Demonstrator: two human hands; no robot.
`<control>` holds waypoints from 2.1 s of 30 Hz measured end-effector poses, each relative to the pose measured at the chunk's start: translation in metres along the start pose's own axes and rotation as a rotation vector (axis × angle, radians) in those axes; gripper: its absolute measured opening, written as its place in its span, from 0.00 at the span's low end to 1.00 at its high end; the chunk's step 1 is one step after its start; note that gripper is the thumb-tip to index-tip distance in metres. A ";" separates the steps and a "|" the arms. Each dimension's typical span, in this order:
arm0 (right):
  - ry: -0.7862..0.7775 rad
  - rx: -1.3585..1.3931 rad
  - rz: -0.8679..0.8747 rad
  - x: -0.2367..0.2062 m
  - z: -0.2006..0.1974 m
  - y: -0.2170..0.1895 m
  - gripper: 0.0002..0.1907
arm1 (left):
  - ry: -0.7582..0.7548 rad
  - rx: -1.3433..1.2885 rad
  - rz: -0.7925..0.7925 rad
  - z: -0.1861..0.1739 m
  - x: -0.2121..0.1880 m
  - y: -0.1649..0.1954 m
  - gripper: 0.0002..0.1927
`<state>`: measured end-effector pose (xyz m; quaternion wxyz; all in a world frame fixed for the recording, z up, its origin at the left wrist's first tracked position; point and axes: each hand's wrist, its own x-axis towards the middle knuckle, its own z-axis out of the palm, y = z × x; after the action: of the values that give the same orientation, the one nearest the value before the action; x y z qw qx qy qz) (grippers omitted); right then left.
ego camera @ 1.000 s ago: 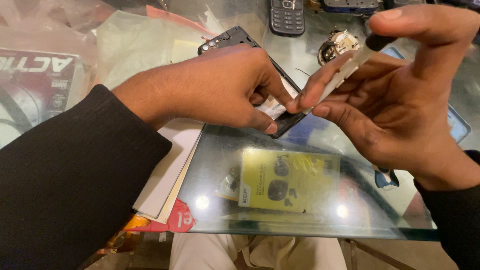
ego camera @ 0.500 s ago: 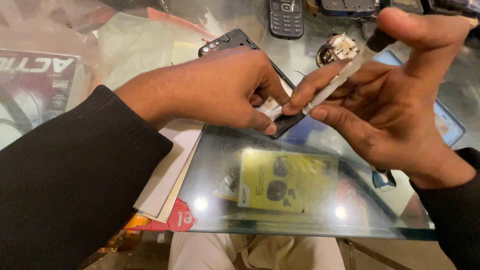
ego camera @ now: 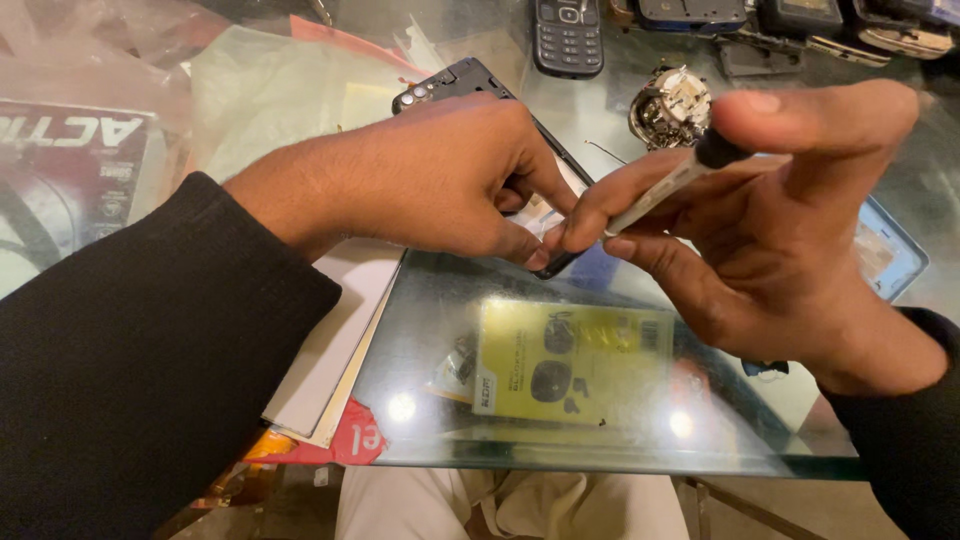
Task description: The person uses a small screwdriver to remove screws from a disassembled mobile phone chassis on a glass workbench. They then place the screws into a magnetic holder and continue to unscrew additional fasteners from the device.
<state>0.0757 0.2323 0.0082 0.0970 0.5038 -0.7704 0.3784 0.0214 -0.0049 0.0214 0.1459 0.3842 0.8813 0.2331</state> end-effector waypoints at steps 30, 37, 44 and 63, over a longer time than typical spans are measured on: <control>0.496 -0.075 0.260 -0.028 -0.009 0.026 0.12 | 0.218 0.007 -0.030 0.017 0.004 0.008 0.14; 0.366 -0.242 0.151 -0.047 -0.024 0.048 0.09 | 0.211 0.008 -0.027 0.018 0.005 0.005 0.13; 0.358 -0.300 0.137 -0.057 -0.040 0.066 0.10 | 0.182 0.025 -0.054 0.018 0.005 0.001 0.17; 0.425 -0.030 0.363 -0.051 -0.060 0.084 0.07 | 0.167 0.011 0.342 0.016 -0.003 -0.002 0.11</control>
<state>0.0151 0.3261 -0.0182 0.1944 0.2654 -0.8161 0.4751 0.0290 -0.0032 0.0073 0.0285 0.5084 0.8136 0.2806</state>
